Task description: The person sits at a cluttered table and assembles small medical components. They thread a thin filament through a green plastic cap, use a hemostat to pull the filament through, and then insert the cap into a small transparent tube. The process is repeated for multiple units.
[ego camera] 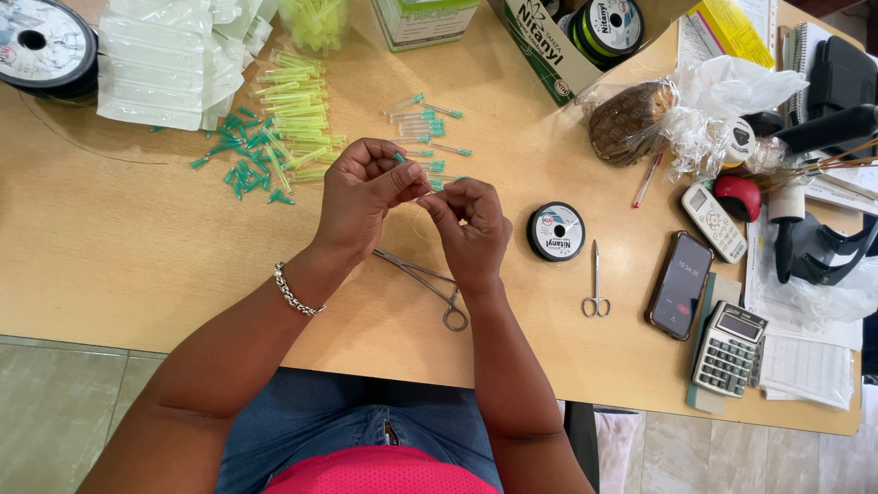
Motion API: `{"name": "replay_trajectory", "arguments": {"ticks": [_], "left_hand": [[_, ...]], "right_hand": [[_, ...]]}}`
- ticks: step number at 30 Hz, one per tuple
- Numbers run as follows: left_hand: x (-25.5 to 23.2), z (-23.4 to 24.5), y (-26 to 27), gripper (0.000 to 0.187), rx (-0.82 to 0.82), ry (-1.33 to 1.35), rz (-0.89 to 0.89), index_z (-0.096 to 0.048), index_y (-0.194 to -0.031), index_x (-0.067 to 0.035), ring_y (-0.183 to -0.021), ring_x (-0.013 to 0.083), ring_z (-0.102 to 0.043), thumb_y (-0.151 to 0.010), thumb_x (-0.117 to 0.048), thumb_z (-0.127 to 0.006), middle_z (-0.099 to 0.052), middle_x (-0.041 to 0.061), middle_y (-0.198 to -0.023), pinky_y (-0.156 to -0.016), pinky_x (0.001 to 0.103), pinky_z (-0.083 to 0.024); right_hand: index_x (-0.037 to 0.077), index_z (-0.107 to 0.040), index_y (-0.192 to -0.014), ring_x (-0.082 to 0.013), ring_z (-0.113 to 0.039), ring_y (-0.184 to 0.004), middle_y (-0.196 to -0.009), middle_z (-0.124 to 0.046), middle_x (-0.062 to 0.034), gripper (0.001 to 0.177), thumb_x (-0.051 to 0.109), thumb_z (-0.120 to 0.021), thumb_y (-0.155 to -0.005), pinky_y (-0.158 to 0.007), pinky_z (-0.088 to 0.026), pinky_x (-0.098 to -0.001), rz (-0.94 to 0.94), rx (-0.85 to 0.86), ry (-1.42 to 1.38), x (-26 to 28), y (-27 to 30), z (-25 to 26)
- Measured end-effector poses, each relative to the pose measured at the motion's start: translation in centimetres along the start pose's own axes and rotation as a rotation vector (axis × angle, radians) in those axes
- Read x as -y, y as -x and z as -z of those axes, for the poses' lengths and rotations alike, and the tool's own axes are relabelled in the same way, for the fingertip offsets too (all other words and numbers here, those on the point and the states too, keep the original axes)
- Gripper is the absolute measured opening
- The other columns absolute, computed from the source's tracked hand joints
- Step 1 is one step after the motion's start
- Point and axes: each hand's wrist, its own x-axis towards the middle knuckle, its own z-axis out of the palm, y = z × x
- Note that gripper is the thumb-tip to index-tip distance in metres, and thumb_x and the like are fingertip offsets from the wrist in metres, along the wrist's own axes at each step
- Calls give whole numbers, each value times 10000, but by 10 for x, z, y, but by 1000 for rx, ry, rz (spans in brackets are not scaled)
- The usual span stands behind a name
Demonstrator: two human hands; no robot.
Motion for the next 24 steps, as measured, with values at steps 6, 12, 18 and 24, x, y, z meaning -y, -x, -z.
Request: {"name": "replay_trajectory", "arguments": {"ticks": [6, 12, 18, 24], "left_hand": [[-4, 2, -2, 218, 23, -57, -25, -632, -1036, -8, -800, 186, -770, -903, -13, -805, -715, 125, -829, -769, 355, -696], [-7, -1, 5, 250, 135, -186, 93, -687, -1064, 48, -760, 189, -767, -865, -2, -830, -737, 154, -839, -717, 345, -697], [4, -5, 14, 268, 271, -327, 256, -718, -1036, 85, -715, 209, -756, -805, 38, -845, -739, 189, -815, -658, 346, -693], [1, 0, 11, 311, 286, -303, 326, -699, -1082, 113, -718, 224, -756, -803, 61, -828, -734, 200, -821, -650, 353, -698]], "right_hand": [[64, -586, -1146, -170, -614, -720, -885, -644, -91, 460, 313, -864, -876, -602, -531, -292, -67, 131, 13, 4, -8, 17], [97, -746, -1106, -73, -424, -686, -774, -446, 9, 195, 246, -749, -980, -610, -433, -227, -230, 103, -42, -2, -16, 28], [73, -781, -977, -43, -425, -645, -698, -465, 6, 91, 96, -822, -898, -581, -419, -208, -287, 137, -95, -7, -17, 29], [140, -602, -1021, -55, -464, -497, -641, -526, -5, 44, 167, -596, -1055, -425, -343, -172, -474, -37, -392, -15, -32, 52]]}}
